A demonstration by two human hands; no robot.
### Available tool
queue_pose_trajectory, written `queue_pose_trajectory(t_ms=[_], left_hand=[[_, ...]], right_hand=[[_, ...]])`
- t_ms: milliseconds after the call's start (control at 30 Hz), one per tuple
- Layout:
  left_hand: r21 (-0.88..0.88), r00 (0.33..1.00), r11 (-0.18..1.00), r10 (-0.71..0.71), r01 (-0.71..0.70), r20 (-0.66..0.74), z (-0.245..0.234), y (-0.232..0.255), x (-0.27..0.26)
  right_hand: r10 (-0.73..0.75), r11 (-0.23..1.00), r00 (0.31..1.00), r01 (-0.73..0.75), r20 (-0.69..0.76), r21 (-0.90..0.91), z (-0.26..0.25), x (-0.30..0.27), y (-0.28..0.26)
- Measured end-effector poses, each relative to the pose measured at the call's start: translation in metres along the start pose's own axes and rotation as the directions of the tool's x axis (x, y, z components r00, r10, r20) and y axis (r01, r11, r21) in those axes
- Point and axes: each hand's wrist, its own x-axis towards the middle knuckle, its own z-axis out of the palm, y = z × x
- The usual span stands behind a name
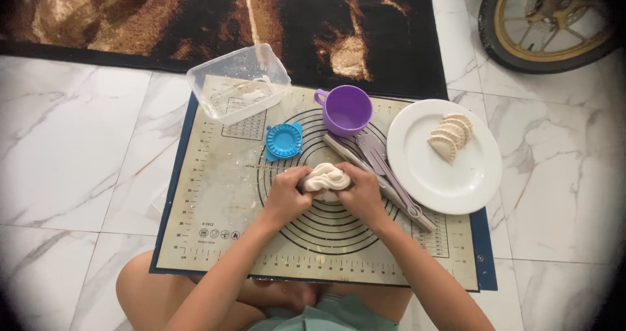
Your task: Kneading, rolling, and cutting dough on a silicone mat
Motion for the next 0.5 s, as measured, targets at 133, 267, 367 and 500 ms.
queue_pose_trajectory(t_ms=[133,267,367,500], left_hand=[[-0.004,0.998,0.998,0.062,-0.062,0.010,-0.007,0.006,-0.009],[0.006,0.990,0.997,0.081,-0.082,0.116,-0.029,0.033,-0.019],[-0.020,0.975,0.989,0.146,-0.145,0.170,-0.051,0.056,-0.031],[-0.074,0.965,0.976,0.216,-0.207,0.152,-0.048,0.043,-0.043]], right_hand=[[-0.142,0.989,0.990,0.141,-0.021,-0.039,-0.003,-0.013,-0.003],[-0.269,0.962,0.958,0.272,0.100,-0.023,-0.007,-0.019,0.010],[-0.326,0.941,0.923,0.338,0.203,-0.029,-0.017,-0.025,-0.004],[-0.307,0.942,0.848,0.335,0.432,0.012,-0.062,-0.047,-0.083]])
